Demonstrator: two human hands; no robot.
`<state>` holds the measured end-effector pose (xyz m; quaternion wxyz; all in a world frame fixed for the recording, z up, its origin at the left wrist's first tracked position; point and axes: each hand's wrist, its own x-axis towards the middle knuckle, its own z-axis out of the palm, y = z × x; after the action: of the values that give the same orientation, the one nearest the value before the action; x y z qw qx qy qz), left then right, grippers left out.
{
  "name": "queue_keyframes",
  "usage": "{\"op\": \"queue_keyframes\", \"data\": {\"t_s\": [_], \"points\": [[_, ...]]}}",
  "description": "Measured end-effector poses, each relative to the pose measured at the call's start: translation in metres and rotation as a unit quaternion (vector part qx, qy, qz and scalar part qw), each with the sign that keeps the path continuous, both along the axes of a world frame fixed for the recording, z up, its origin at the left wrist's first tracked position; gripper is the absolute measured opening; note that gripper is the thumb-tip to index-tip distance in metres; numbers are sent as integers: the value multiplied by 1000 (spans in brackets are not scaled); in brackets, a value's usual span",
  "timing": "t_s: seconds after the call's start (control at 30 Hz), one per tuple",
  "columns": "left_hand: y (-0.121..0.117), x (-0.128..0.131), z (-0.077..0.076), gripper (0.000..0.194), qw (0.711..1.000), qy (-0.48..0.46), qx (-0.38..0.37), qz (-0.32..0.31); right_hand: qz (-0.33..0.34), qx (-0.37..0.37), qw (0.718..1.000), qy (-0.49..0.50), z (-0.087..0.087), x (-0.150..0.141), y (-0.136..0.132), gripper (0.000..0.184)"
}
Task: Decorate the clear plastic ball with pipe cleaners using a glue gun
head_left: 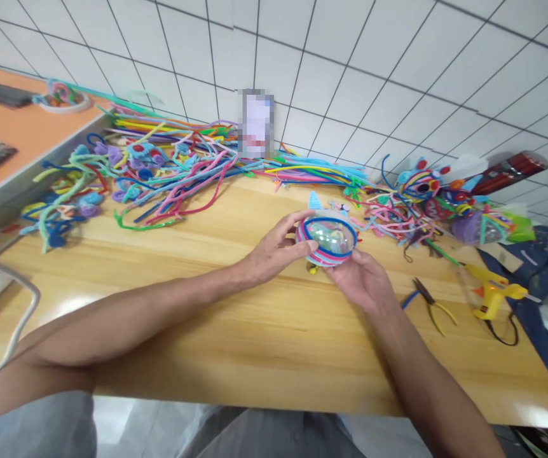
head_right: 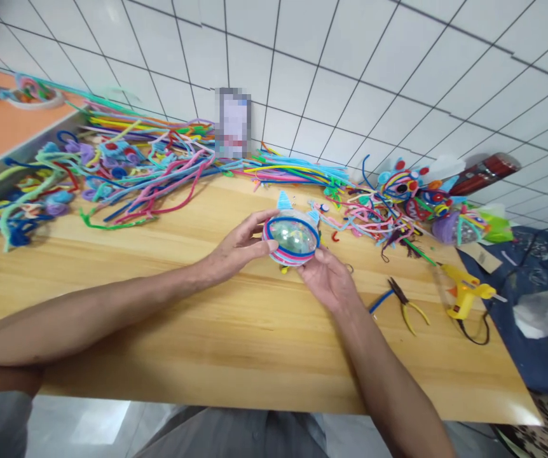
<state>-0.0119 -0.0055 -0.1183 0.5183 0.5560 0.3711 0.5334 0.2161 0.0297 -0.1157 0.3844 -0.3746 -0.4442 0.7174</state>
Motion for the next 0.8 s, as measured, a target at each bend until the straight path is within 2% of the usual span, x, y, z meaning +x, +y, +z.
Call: {"op": "queue_keyframes", "data": {"t_s": [0.13, 0.27, 0.4, 0.8], "points": [[-5, 1, 3, 64, 999, 18, 17, 24, -19, 11, 1000, -5, 2, -3, -5, 40], [-10, 6, 2, 81, 997, 64, 22, 45, -56, 26, 998, -9, 2, -12, -18, 30], [-9, 10, -3, 90, 995, 83, 35, 54, -89, 30, 995, -10, 2, -22, -28, 34], [-4, 10, -14, 93, 990, 95, 70, 81, -82, 64, 994, -27, 2, -28, -31, 33]]}}
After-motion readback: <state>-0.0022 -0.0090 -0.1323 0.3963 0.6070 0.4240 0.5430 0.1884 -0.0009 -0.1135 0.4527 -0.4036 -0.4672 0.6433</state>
